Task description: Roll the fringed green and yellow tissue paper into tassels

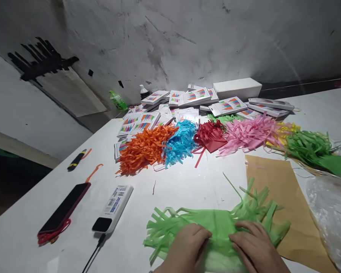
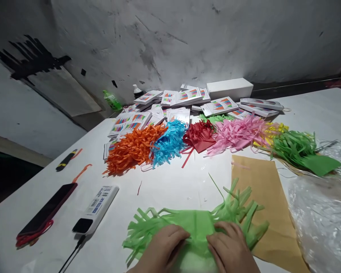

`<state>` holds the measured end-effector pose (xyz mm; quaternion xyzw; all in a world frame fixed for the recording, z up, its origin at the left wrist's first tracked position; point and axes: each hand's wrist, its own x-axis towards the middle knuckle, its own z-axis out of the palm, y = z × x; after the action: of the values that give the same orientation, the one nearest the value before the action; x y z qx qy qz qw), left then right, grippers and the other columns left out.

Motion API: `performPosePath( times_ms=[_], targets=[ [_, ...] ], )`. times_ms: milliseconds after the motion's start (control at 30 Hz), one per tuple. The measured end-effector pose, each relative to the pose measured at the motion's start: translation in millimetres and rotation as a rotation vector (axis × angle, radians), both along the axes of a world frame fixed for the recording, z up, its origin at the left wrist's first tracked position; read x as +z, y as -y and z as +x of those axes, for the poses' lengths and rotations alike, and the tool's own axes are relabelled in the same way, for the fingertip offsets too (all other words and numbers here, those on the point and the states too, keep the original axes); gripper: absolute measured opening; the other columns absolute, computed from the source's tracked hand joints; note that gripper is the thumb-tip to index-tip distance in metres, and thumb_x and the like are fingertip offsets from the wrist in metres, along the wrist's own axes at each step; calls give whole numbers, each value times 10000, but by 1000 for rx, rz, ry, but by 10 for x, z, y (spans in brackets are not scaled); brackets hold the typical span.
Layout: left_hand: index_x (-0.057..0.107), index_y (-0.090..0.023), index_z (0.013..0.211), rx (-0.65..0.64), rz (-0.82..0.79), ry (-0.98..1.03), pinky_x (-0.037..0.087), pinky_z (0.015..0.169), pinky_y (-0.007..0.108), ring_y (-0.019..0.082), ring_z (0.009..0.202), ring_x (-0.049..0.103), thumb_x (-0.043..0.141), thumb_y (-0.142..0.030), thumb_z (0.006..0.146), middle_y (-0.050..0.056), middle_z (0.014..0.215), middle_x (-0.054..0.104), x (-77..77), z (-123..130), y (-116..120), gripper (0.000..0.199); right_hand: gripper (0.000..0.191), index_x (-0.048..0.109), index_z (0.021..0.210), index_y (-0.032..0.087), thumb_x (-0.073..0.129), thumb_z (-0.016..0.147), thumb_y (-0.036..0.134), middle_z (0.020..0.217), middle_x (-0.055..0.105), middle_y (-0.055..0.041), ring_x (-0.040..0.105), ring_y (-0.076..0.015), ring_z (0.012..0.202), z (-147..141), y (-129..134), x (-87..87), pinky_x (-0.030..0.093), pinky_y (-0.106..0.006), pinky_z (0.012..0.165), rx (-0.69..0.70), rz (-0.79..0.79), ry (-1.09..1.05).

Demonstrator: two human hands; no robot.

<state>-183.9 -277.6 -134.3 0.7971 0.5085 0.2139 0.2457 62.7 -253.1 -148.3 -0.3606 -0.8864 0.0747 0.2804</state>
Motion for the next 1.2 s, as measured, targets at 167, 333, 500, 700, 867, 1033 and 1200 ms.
performPosePath(
  times_ms=[167, 333, 500, 700, 867, 1033, 1200],
  targets=[
    [688, -242, 855, 141, -206, -93, 481, 632, 266, 192, 715, 678, 464, -161, 935, 13, 795, 731, 192, 0, -121, 251, 141, 654, 934, 294, 538, 908, 218, 774, 757, 26, 735, -226, 776, -74, -98, 147, 618, -360, 654, -59, -105, -34],
    [690, -229, 863, 145, -244, -148, 477, 659, 266, 190, 726, 670, 476, -155, 926, 8, 812, 742, 269, 33, -172, 236, 194, 658, 1031, 293, 546, 878, 256, 760, 760, 18, 737, -262, 728, -183, -153, 111, 581, -434, 689, -71, 62, -49],
    [696, -241, 915, 170, -300, -120, 497, 699, 265, 192, 778, 685, 462, -167, 944, 9, 870, 758, 284, -23, -157, 247, 244, 618, 868, 332, 405, 943, 240, 649, 685, 45, 683, -222, 633, -157, -114, -66, 555, -397, 628, -146, -84, -204],
    [688, -225, 936, 199, -315, -278, 506, 726, 308, 229, 828, 694, 458, -214, 971, 47, 944, 760, 302, 25, -325, 232, 276, 582, 816, 292, 386, 1001, 231, 646, 658, 58, 654, -184, 598, -173, -181, -150, 466, -345, 622, -150, 49, 76],
    [668, -203, 934, 218, -304, -405, 469, 630, 333, 267, 761, 711, 416, -259, 997, 81, 892, 770, 309, 103, -459, 266, 368, 502, 637, 287, 400, 982, 207, 490, 549, 46, 563, -227, 459, -322, -292, -107, 360, -392, 571, -262, 181, 164],
    [650, -189, 951, 205, -258, -475, 435, 581, 334, 267, 706, 716, 401, -193, 997, 96, 850, 777, 251, 126, -484, 254, 305, 585, 699, 258, 430, 957, 207, 587, 650, -19, 641, -265, 579, -299, -291, -48, 400, -431, 621, -335, 214, 221],
    [642, -177, 923, 154, -216, -477, 423, 544, 306, 247, 651, 706, 451, -189, 987, 77, 791, 770, 174, 117, -523, 202, 330, 689, 1089, 264, 471, 877, 136, 1012, 811, -32, 723, -274, 955, -191, -200, -57, 489, -468, 861, -15, 418, 251]
  ],
)
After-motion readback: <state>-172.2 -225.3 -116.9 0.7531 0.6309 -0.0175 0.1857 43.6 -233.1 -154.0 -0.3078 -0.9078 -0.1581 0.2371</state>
